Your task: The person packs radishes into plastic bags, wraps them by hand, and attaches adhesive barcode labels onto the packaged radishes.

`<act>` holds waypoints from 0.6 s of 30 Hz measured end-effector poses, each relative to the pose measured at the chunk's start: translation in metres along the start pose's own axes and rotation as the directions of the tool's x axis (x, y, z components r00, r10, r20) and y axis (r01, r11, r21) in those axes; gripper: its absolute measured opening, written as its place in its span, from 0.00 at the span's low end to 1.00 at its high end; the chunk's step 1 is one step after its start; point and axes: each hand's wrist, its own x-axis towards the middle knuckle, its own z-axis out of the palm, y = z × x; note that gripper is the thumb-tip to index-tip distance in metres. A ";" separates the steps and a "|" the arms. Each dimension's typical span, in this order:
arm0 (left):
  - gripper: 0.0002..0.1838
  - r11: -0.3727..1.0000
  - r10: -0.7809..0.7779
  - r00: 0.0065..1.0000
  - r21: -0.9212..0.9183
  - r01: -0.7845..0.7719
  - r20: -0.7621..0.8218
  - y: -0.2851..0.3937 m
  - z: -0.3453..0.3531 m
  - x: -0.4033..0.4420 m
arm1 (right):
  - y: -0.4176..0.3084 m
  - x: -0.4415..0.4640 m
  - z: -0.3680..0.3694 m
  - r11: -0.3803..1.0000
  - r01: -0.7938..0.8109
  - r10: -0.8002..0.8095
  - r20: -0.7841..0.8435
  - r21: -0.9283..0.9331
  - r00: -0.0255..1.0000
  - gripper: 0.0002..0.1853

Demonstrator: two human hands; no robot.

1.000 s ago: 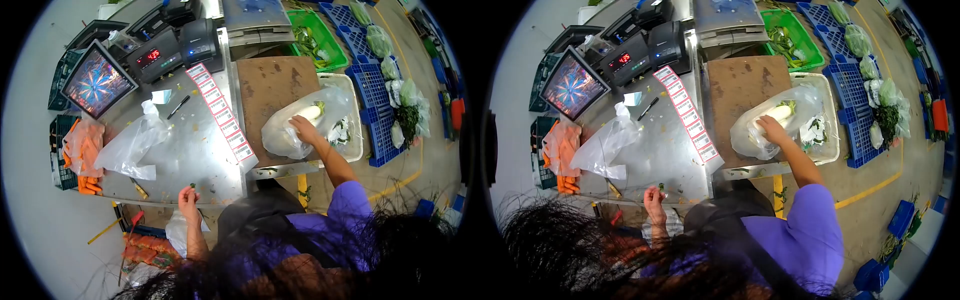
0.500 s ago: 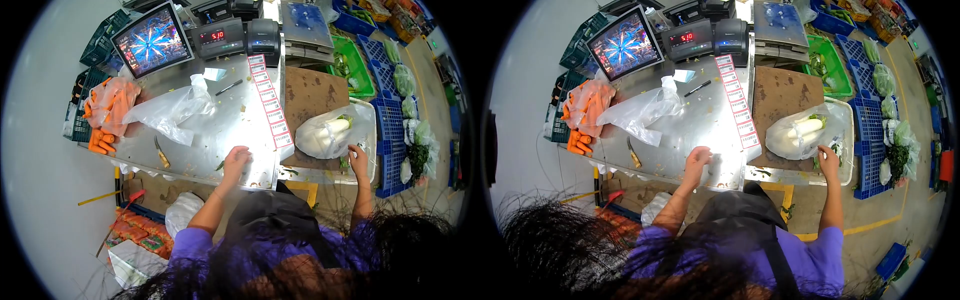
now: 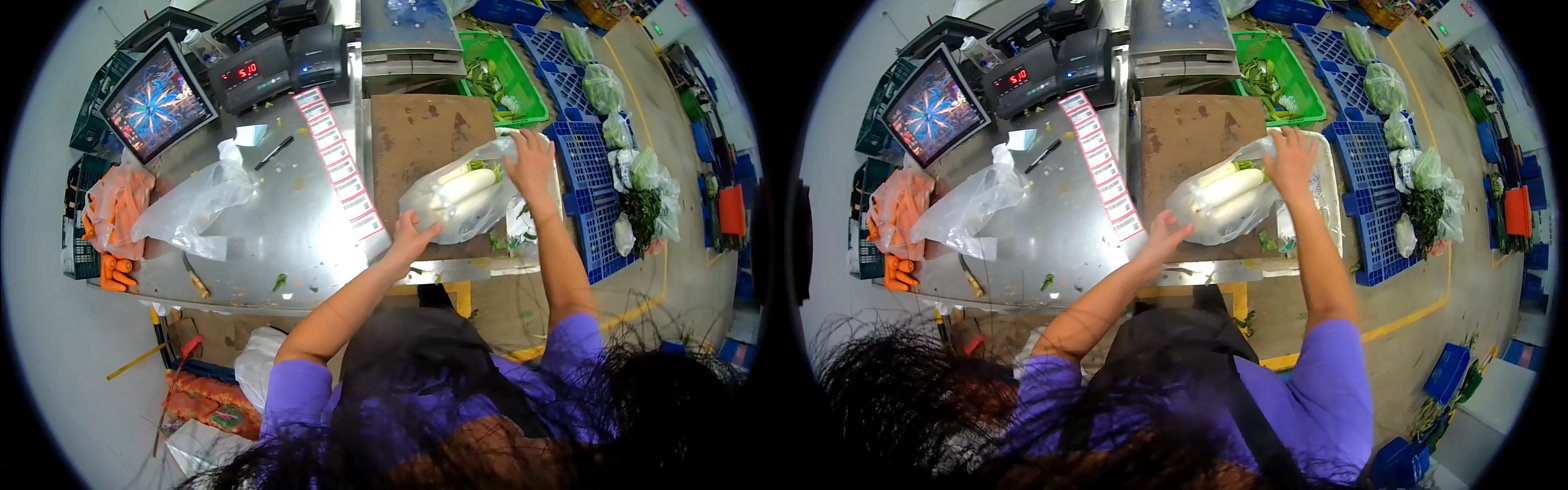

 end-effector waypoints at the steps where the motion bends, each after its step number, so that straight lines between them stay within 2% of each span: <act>1: 0.41 0.999 -0.034 0.999 -0.011 0.034 -0.001 -0.014 0.020 0.027 | 0.005 0.008 0.011 0.998 0.005 -0.004 0.029 -0.055 1.000 0.25; 2: 0.40 0.997 -0.068 0.998 -0.020 0.068 -0.001 -0.035 0.036 0.059 | 0.009 0.012 0.025 0.994 0.009 -0.003 0.058 -0.110 0.998 0.25; 4: 0.22 0.998 -0.020 0.997 -0.055 0.016 -0.077 -0.012 0.062 0.070 | 0.038 0.010 0.065 0.972 -0.026 0.088 0.260 -0.233 0.961 0.24; 6: 0.20 0.980 -0.111 0.992 -0.157 0.118 0.052 0.018 0.074 0.069 | 0.091 0.004 0.089 0.986 -0.096 0.154 0.508 -0.140 0.847 0.17; 7: 0.19 0.961 -0.149 0.983 -0.217 0.168 0.105 0.029 0.076 0.066 | 0.119 -0.001 0.093 0.996 -0.042 0.082 0.606 -0.081 0.791 0.10; 8: 0.18 0.956 -0.092 0.982 -0.261 0.133 0.163 0.035 0.079 0.062 | 0.118 0.005 0.064 0.986 -0.129 0.168 0.618 -0.107 0.768 0.10; 9: 0.17 0.947 -0.029 0.976 -0.305 0.096 0.215 0.038 0.081 0.058 | 0.132 0.004 0.067 0.984 -0.110 0.176 0.730 -0.138 0.660 0.11; 10: 0.17 0.935 0.038 0.964 -0.350 0.059 0.262 0.041 0.081 0.052 | 0.141 -0.007 0.068 0.985 -0.158 0.061 0.698 0.075 0.713 0.13; 11: 0.16 0.949 0.118 0.965 -0.314 -0.040 0.234 0.048 0.081 0.043 | 0.129 -0.005 0.041 0.865 -0.335 -0.027 0.701 0.374 0.713 0.12; 12: 0.16 0.953 0.198 0.957 -0.270 -0.137 0.214 0.057 0.081 0.034 | 0.115 -0.014 0.033 0.578 -0.589 -0.020 0.732 0.564 0.681 0.11; 13: 0.16 0.947 0.278 0.939 -0.220 -0.233 0.203 0.061 0.081 0.030 | 0.099 -0.029 0.037 0.445 -0.644 0.021 0.712 0.622 0.701 0.08; 14: 0.16 0.929 0.353 0.910 -0.193 -0.314 0.216 0.058 0.083 0.033 | 0.084 -0.036 0.037 0.091 -0.699 -0.070 0.705 0.709 0.706 0.08; 15: 0.16 0.902 0.428 0.873 -0.167 -0.398 0.234 0.055 0.088 0.039 | 0.061 -0.042 0.030 -0.464 -0.638 -0.123 0.668 0.615 0.734 0.09; 16: 0.17 0.865 0.502 0.827 -0.143 -0.481 0.253 0.054 0.091 0.045 | 0.040 -0.045 0.022 -0.686 -0.627 -0.249 0.691 0.369 0.679 0.10; 17: 0.17 0.907 0.415 0.864 -0.207 -0.367 0.284 0.053 0.093 0.050 | 0.028 -0.049 0.017 -0.821 -0.566 -0.378 0.673 0.072 0.636 0.11; 18: 0.17 0.933 0.324 0.889 -0.265 -0.243 0.325 0.052 0.095 0.052 | 0.026 -0.060 0.023 -0.810 -0.583 -0.355 0.747 0.053 0.562 0.11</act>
